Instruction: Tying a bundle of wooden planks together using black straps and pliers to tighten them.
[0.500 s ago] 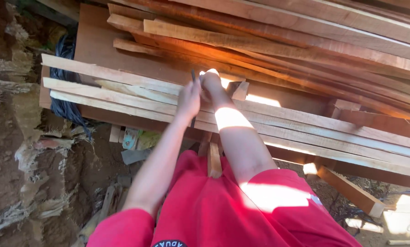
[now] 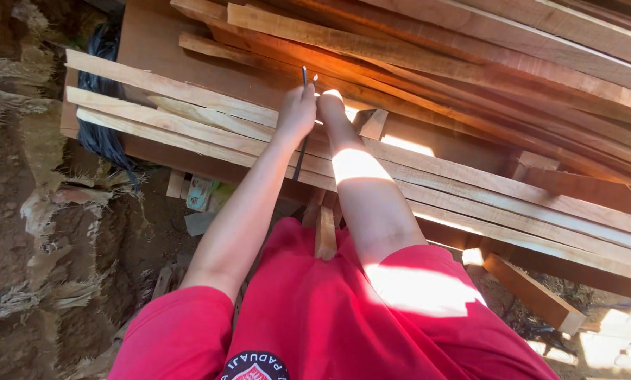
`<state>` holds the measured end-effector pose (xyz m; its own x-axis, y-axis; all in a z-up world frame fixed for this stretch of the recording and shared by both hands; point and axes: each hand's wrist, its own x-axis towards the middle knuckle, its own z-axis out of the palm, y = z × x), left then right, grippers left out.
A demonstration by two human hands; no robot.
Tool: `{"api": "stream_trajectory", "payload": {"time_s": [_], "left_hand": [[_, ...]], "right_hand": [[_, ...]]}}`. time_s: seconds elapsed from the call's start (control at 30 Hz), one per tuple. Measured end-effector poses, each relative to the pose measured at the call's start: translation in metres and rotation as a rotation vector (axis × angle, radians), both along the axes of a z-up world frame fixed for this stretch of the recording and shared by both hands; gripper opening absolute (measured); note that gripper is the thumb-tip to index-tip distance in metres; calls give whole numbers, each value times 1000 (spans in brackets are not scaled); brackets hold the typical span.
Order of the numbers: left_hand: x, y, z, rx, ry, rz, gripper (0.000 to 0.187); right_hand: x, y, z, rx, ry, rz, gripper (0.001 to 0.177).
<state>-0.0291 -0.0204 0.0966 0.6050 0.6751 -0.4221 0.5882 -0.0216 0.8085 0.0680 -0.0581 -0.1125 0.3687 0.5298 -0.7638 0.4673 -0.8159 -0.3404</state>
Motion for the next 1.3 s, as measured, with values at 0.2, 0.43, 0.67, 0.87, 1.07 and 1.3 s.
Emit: {"api": "stream_trajectory", "payload": {"time_s": [0.2, 0.43, 0.67, 0.87, 1.07, 1.3], "left_hand": [[-70, -48, -30, 55, -194, -47, 50], [-74, -43, -36, 102, -250, -162, 50], [-78, -46, -80, -256, -331, 233, 43], [-64, -47, -17, -5, -241, 142, 41], [-52, -51, 0, 270, -151, 50, 37], [-54, -49, 3, 437, -29, -88, 38]], "right_hand": [[9, 3, -16, -36, -35, 159, 29], [5, 1, 4, 71, 25, -128, 34], [-5, 7, 0, 208, 322, -874, 30], [-4, 1, 18, 173, 254, -813, 30], [-8, -5, 90, 147, 247, -785, 35], [-15, -5, 133, 103, 126, -572, 41]]}}
